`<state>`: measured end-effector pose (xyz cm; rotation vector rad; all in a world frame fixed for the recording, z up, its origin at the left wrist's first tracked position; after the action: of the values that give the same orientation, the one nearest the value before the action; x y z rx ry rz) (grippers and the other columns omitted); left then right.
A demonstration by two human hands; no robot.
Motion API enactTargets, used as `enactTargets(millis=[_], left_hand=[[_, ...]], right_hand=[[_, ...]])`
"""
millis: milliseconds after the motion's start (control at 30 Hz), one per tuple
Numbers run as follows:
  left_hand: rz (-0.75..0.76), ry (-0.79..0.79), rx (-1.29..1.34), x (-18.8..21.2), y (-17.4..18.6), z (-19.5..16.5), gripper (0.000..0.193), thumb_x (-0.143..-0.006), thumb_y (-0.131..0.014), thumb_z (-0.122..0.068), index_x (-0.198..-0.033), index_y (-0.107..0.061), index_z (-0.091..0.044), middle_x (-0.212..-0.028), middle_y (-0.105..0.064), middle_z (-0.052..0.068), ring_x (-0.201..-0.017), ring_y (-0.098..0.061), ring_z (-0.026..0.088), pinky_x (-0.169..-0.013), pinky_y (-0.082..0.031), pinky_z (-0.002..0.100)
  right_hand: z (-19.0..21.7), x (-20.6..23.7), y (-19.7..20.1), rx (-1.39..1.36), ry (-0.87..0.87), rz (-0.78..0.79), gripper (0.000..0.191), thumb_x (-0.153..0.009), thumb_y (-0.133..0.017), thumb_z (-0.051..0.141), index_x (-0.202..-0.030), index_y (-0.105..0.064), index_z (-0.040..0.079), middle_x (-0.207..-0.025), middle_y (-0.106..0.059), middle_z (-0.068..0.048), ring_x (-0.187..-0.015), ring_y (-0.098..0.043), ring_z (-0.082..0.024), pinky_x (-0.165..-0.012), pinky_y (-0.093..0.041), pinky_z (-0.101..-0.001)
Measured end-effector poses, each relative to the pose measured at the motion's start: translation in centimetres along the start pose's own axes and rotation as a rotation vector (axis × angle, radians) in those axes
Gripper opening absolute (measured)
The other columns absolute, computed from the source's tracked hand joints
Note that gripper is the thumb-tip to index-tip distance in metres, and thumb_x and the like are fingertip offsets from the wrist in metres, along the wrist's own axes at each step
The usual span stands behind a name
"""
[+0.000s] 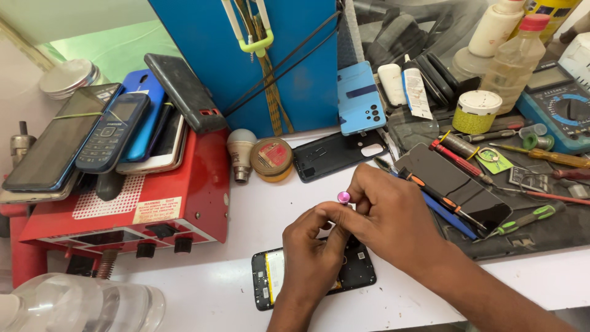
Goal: The person uses a purple screwdriver to remove screws from the back of a disassembled smartphone. They place the screws on the workbench and continue unscrewing additional fasteners around the device's battery and camera area.
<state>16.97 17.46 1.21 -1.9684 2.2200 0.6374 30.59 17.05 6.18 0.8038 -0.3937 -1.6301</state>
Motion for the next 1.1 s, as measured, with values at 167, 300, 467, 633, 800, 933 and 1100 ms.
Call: enactTargets(millis=[167, 300, 467, 633, 800, 933, 1100], left_hand=[[0.061, 0.085, 0.095, 0.0, -0.2, 0.6, 0.014, -0.093, -0.071, -0.013, -0.092, -0.072, 0.001, -0.077, -0.07, 0.007, -0.063, -0.06, 0.012, -0.054, -0.049, 0.029], [0.059, 0.056, 0.002, -0.2, -0.5, 0.4, 0.014, -0.091, -0.074, -0.014, -0.091, -0.074, 0.001, -0.074, -0.071, 0.008, -0.06, -0.057, 0.012, -0.052, -0.045, 0.029], [-0.023, -0.065, -0.027, -0.1, 0.3, -0.8, 0.016, -0.083, -0.075, -0.009, -0.095, -0.073, 0.002, -0.076, -0.072, 0.007, -0.065, -0.061, 0.012, -0.06, -0.051, 0.029], [0.032, 0.1, 0.001, 0.0, 0.1, 0.4, 0.016, -0.085, -0.077, -0.012, -0.092, -0.074, 0.001, -0.072, -0.073, 0.008, -0.061, -0.062, 0.01, -0.053, -0.05, 0.027], [0.051, 0.216, -0.003, 0.1, 0.3, 1.4, 0.019, -0.087, -0.076, -0.019, -0.092, -0.075, -0.001, -0.073, -0.076, 0.008, -0.057, -0.064, 0.012, -0.05, -0.049, 0.03], [0.056, 0.121, -0.125, -0.1, 0.2, 0.9, 0.019, -0.087, -0.075, -0.019, -0.096, -0.077, -0.003, -0.077, -0.076, 0.01, -0.063, -0.065, 0.02, -0.057, -0.049, 0.034], [0.095, 0.079, -0.163, -0.1, -0.1, 0.9, 0.016, -0.09, -0.074, -0.018, -0.094, -0.077, -0.003, -0.079, -0.076, 0.012, -0.076, -0.066, 0.025, -0.069, -0.052, 0.037]], right_hand=[[2.8, 0.7, 0.7, -0.414, 0.272, 0.196, 0.033, -0.091, -0.067, 0.02, -0.118, -0.063, 0.003, -0.099, -0.069, -0.005, -0.072, -0.064, -0.006, -0.062, -0.052, -0.0241], [0.8, 0.1, 0.1, -0.323, 0.077, 0.216, 0.024, -0.09, -0.067, 0.015, -0.111, -0.07, 0.004, -0.084, -0.075, -0.007, -0.062, -0.063, -0.012, -0.057, -0.053, -0.0268], [0.7, 0.0, -0.3, -0.131, 0.094, 0.061, 0.03, -0.084, -0.077, 0.026, -0.093, -0.062, 0.001, -0.073, -0.073, -0.008, -0.052, -0.067, -0.016, -0.048, -0.05, -0.0309], [0.8, 0.1, -0.4, -0.101, 0.114, -0.038, 0.036, -0.084, -0.08, 0.032, -0.087, -0.059, 0.002, -0.073, -0.071, -0.01, -0.054, -0.068, -0.018, -0.05, -0.053, -0.0311], [1.2, 0.7, -0.3, -0.279, 0.182, 0.133, 0.035, -0.088, -0.071, 0.024, -0.113, -0.06, 0.002, -0.096, -0.073, -0.008, -0.071, -0.071, -0.013, -0.056, -0.055, -0.0275], [0.5, 0.8, -0.9, -0.466, 0.092, 0.225, 0.036, -0.094, -0.062, 0.015, -0.128, -0.061, 0.005, -0.102, -0.074, -0.005, -0.072, -0.066, -0.011, -0.065, -0.058, -0.0256], [-0.3, 0.5, -1.3, -0.36, 0.047, 0.167, 0.017, -0.094, -0.066, 0.015, -0.105, -0.064, 0.003, -0.078, -0.072, -0.007, -0.063, -0.063, -0.013, -0.056, -0.054, -0.0282]])
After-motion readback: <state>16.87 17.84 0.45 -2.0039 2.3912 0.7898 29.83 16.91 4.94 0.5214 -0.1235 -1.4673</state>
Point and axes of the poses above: each hand's wrist, its own x-axis away from the middle knuckle, its own y-axis out of the back of the hand, z = x × y, the point moved 9 cm from there along -x, towards the middle knuckle
